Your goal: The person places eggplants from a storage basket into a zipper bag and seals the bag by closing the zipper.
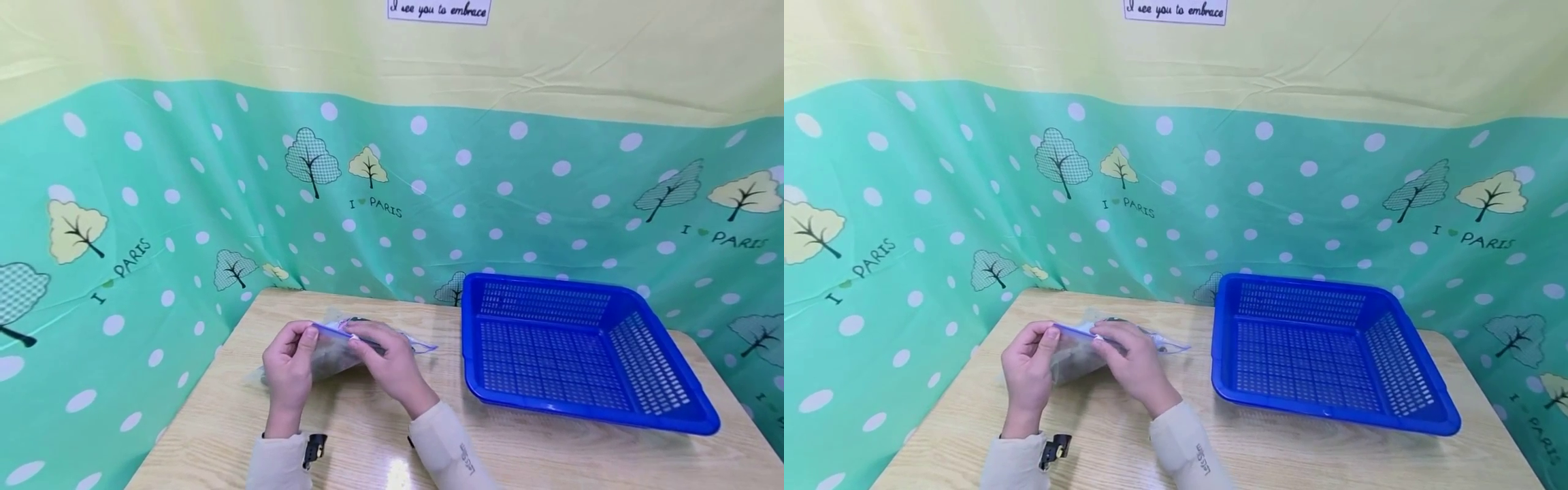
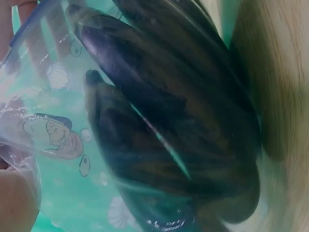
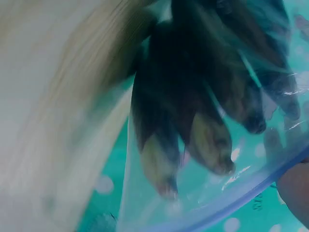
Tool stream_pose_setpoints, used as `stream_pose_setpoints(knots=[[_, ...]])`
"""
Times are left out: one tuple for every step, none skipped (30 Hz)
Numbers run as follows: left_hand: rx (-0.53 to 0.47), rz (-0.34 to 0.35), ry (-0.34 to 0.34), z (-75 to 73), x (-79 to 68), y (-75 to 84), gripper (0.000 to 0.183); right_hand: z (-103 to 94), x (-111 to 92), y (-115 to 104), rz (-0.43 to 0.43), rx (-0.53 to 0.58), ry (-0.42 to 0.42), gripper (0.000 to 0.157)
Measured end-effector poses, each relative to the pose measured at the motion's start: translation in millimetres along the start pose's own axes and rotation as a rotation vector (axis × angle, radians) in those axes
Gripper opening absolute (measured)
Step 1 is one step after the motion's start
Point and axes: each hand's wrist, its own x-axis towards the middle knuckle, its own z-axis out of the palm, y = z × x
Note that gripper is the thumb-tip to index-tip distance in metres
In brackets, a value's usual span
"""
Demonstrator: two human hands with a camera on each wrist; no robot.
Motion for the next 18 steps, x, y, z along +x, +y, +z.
stream_pose_setpoints(knots=[[-0.015,-0.006,0.002,0.4,-0.3,-0.7,0.011,-0.1,0,1,0.028,0.064,-0.004,0.023],[-0.027,-0.013,0.001,1.0,-0.7,-1.4,0.012,-0.1,0,2,0.056,0.122,-0.005,0.022],[-0.035,-0.021,0.000,1.8,-1.2,-2.1,0.012,-0.1,0,3,0.087,0.179,-0.003,0.022],[-0.044,-0.028,-0.004,2.3,-1.6,-2.7,0.013,0.4,-1,3,0.114,0.230,0.003,0.022],[-0.050,-0.035,-0.007,3.0,-2.2,-3.3,0.013,1.1,-1,4,0.137,0.274,0.009,0.022],[-0.059,-0.042,-0.011,3.8,-2.6,-3.9,0.012,1.6,-2,5,0.153,0.303,0.017,0.021],[-0.068,-0.048,-0.014,4.5,-3.0,-4.5,0.012,2.2,-2,6,0.158,0.318,0.024,0.020],[-0.073,-0.049,-0.016,5.1,-3.2,-4.9,0.012,3.0,-3,7,0.157,0.323,0.032,0.019],[-0.077,-0.048,-0.017,5.7,-3.3,-5.1,0.012,3.8,-3,8,0.153,0.329,0.039,0.018],[-0.086,-0.043,-0.016,6.0,-3.2,-5.4,0.011,4.6,-3,9,0.143,0.334,0.044,0.017],[-0.097,-0.037,-0.013,6.3,-3.1,-5.3,0.010,5.2,-2,9,0.130,0.335,0.048,0.015],[-0.102,-0.033,-0.008,6.7,-2.9,-5.1,0.010,5.7,-2,10,0.119,0.333,0.053,0.014],[-0.107,-0.027,-0.005,7.1,-2.7,-4.9,0.010,6.1,-1,11,0.106,0.326,0.058,0.013],[-0.111,-0.023,-0.003,7.5,-2.6,-4.6,0.010,6.3,-1,11,0.093,0.317,0.063,0.012],[-0.113,-0.020,-0.001,7.9,-2.7,-4.4,0.010,6.3,-1,12,0.084,0.305,0.069,0.011],[-0.114,-0.019,0.002,8.4,-2.8,-4.2,0.011,6.2,0,13,0.077,0.290,0.074,0.010],[-0.111,-0.018,0.006,8.8,-2.9,-3.9,0.011,6.1,0,13,0.074,0.277,0.078,0.010],[-0.105,-0.020,0.011,9.2,-3.1,-3.9,0.011,5.9,0,14,0.078,0.262,0.082,0.010]])
